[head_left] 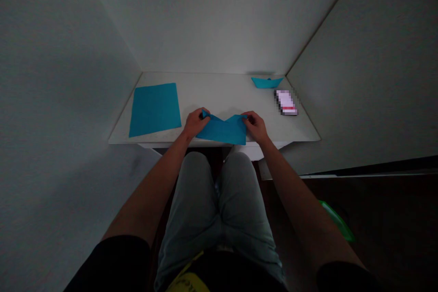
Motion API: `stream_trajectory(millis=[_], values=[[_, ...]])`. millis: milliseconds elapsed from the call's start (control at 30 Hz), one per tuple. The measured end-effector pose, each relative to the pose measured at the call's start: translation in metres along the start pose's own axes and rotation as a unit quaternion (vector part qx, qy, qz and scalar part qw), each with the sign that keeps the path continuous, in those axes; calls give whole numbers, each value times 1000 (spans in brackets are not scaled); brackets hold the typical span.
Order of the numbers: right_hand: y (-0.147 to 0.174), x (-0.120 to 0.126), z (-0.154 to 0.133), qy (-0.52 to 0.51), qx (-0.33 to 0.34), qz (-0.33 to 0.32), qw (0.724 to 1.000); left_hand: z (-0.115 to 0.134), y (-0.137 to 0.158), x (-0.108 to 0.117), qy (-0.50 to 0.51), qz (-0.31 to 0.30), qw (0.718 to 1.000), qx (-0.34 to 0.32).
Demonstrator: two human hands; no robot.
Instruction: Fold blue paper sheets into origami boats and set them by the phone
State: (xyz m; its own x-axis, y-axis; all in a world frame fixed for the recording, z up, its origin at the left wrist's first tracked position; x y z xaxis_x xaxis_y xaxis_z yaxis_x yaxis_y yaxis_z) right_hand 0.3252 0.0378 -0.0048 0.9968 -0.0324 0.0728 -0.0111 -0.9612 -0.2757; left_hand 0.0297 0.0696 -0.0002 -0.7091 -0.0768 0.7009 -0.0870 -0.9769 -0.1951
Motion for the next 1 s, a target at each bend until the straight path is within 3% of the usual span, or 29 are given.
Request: stream_trajectory(millis=[1000], values=[[2,-3,7,9,-1,4,1000,1,0,0,-51,5,999,-6]])
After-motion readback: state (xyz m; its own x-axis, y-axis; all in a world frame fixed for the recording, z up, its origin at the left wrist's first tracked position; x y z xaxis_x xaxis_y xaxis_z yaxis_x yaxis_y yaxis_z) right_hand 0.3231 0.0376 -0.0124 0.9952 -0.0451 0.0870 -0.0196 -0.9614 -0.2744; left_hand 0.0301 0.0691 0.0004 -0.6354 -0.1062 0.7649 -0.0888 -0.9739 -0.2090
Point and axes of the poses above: each hand's wrist, its own y-axis away from the middle knuckle, its own x-axis out of the back of the hand, z = x × y, the point moved 4 cm from there along -y, towards the middle knuckle, and after that the axes turned 15 degrees about -y, right-handed, at the moved point
